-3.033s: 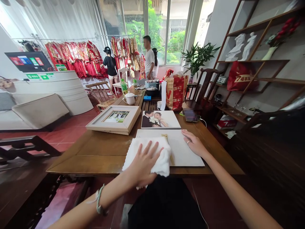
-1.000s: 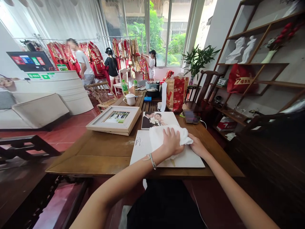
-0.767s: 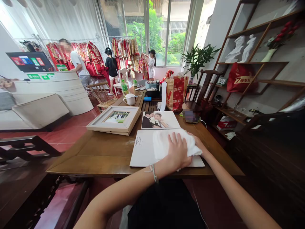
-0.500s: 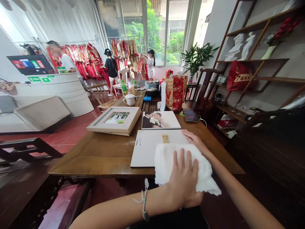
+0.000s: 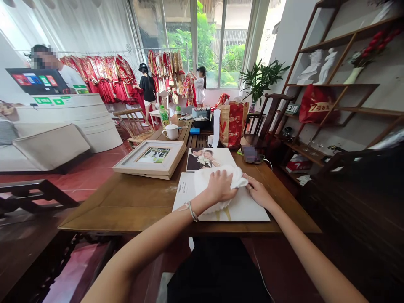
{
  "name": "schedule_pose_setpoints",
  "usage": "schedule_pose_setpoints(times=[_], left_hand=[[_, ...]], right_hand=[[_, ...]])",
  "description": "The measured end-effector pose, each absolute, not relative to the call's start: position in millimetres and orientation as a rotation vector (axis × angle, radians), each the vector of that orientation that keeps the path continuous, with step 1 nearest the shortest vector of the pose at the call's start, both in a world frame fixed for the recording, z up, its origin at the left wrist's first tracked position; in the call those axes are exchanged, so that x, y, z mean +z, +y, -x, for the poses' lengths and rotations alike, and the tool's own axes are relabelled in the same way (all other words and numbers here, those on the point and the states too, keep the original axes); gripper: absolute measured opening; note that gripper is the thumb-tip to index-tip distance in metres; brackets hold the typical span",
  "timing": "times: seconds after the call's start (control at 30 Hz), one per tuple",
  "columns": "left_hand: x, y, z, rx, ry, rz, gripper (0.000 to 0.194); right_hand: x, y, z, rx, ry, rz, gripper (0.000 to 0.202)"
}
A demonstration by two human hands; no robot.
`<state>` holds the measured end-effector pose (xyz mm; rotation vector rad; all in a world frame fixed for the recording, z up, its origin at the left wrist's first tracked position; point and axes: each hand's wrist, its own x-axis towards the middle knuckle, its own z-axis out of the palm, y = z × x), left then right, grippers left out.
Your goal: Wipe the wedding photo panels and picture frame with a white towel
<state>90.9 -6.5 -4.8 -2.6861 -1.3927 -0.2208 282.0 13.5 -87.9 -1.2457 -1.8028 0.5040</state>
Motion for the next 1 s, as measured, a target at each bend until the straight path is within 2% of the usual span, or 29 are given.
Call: schedule_pose_setpoints(times=[0.13, 0.37, 0.53, 0.77, 1.0], left_hand=[[-4.0, -9.9, -81.2, -0.215, -1.315, 2.737, 0.038], [-13.6, -90.4, -73.1, -0.195, -0.898, 2.913, 0.069], [-7.7, -124.7, -66.7, -0.159, -0.821, 3.005, 0.071], [1.5, -83.2, -38.7, -0.167, -1.174, 2.939, 0.054], [1.5, -27.4, -17.0, -0.041, -1.408, 2.896, 0.053]], right_hand=[[-88.5, 14.0, -281.9, 0.492, -1.799, 1.261, 0.038], [-91.0, 16.7, -283.9, 0.516, -1.8, 1.244, 0.036], [-92.6, 17.6, -282.9, 0.474, -1.798, 1.305, 0.036], [-88.3, 12.0, -281.0, 0.461, -1.814, 1.314, 0.037], [-85.6, 10.6, -280.7, 0.471, -1.823, 1.323, 0.038]])
